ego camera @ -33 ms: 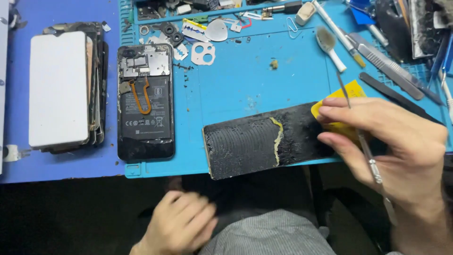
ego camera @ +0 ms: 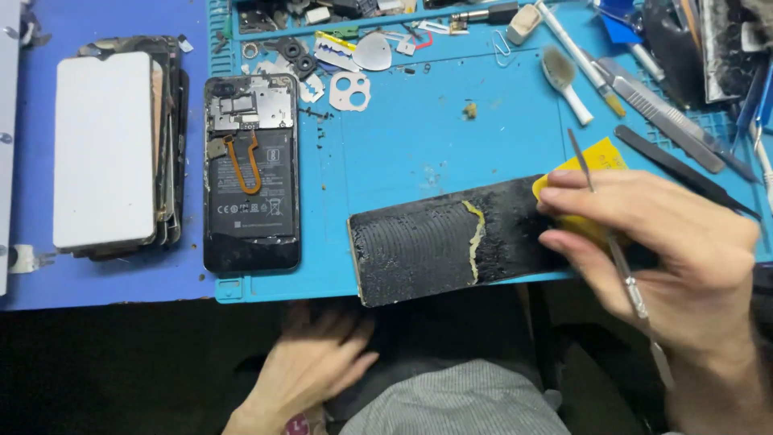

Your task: Clean adhesive residue from a smartphone screen using a plastic scraper and fingers

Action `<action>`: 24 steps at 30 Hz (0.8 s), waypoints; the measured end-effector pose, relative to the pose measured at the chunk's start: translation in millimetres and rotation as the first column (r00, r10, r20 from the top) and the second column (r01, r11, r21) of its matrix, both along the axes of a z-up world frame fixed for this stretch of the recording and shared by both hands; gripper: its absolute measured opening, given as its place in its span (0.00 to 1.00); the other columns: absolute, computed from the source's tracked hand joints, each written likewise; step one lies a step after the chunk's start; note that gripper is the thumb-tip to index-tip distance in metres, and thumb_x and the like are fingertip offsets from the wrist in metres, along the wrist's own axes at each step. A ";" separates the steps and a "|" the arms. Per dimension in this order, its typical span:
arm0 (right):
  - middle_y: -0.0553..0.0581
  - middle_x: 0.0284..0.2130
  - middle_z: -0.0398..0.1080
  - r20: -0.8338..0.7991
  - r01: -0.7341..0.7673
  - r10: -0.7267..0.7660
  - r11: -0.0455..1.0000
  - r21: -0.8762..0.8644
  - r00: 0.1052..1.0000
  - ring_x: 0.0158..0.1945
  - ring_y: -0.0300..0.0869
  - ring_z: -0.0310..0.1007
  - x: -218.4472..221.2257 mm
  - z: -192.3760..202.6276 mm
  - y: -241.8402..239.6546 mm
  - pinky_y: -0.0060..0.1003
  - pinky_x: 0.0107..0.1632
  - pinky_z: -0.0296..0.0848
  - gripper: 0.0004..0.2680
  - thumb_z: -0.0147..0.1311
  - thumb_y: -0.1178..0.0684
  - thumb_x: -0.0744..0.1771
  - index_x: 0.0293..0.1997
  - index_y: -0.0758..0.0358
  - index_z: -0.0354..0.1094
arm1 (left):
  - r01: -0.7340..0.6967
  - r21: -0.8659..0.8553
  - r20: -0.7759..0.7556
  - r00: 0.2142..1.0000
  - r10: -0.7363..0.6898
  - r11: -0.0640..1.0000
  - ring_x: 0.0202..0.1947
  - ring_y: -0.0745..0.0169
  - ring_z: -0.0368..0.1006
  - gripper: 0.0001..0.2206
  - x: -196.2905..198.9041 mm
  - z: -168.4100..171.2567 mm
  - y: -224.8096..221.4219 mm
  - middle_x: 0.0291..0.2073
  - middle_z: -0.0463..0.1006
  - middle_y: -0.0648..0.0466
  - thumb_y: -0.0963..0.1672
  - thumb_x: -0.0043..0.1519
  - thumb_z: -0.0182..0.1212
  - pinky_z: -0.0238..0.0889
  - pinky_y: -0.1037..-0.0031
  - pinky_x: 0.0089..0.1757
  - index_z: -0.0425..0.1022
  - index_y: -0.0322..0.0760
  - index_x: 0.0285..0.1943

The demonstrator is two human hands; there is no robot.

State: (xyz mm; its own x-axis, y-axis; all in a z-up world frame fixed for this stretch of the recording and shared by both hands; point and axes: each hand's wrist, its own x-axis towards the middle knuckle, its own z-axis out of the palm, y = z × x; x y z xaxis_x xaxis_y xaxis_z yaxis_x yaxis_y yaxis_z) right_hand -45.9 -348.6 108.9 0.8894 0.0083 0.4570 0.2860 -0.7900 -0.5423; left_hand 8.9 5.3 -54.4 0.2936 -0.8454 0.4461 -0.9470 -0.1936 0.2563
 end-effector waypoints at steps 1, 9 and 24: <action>0.72 0.45 0.78 0.005 0.001 -0.001 1.000 -0.010 1.000 0.52 0.57 0.81 0.3 0.6 0.9 0.46 0.61 0.78 0.09 0.66 0.66 0.65 0.49 0.80 0.74 | -0.191 0.437 -0.114 0.958 0.265 0.879 0.51 0.43 0.68 0.25 -0.4 -55.2 15.6 0.53 0.73 0.46 0.59 0.62 0.52 0.58 0.55 0.48 0.67 0.47 0.60; 0.84 0.63 0.64 -0.035 0.160 -0.157 0.981 0.110 0.987 0.59 0.60 0.75 -36.8 -10.3 -31.7 0.53 0.74 0.72 0.14 0.51 0.70 0.73 0.67 0.81 0.57 | -0.330 0.834 -0.168 0.611 0.774 0.442 0.55 0.34 0.74 0.42 -5.3 -118.1 7.8 0.58 0.74 0.41 0.71 0.59 0.44 0.71 0.42 0.46 0.67 0.38 0.63; 0.72 0.65 0.70 -0.149 -0.026 -0.027 0.938 -0.345 0.988 0.68 0.57 0.72 -30.5 0.8 -25.5 0.68 0.78 0.63 0.29 0.67 0.53 0.62 0.70 0.78 0.61 | 0.143 -0.144 0.238 0.966 -0.106 0.979 0.42 0.68 0.74 0.09 -17.5 108.9 -80.2 0.38 0.72 0.59 0.44 0.70 0.69 0.78 0.78 0.48 0.79 0.49 0.58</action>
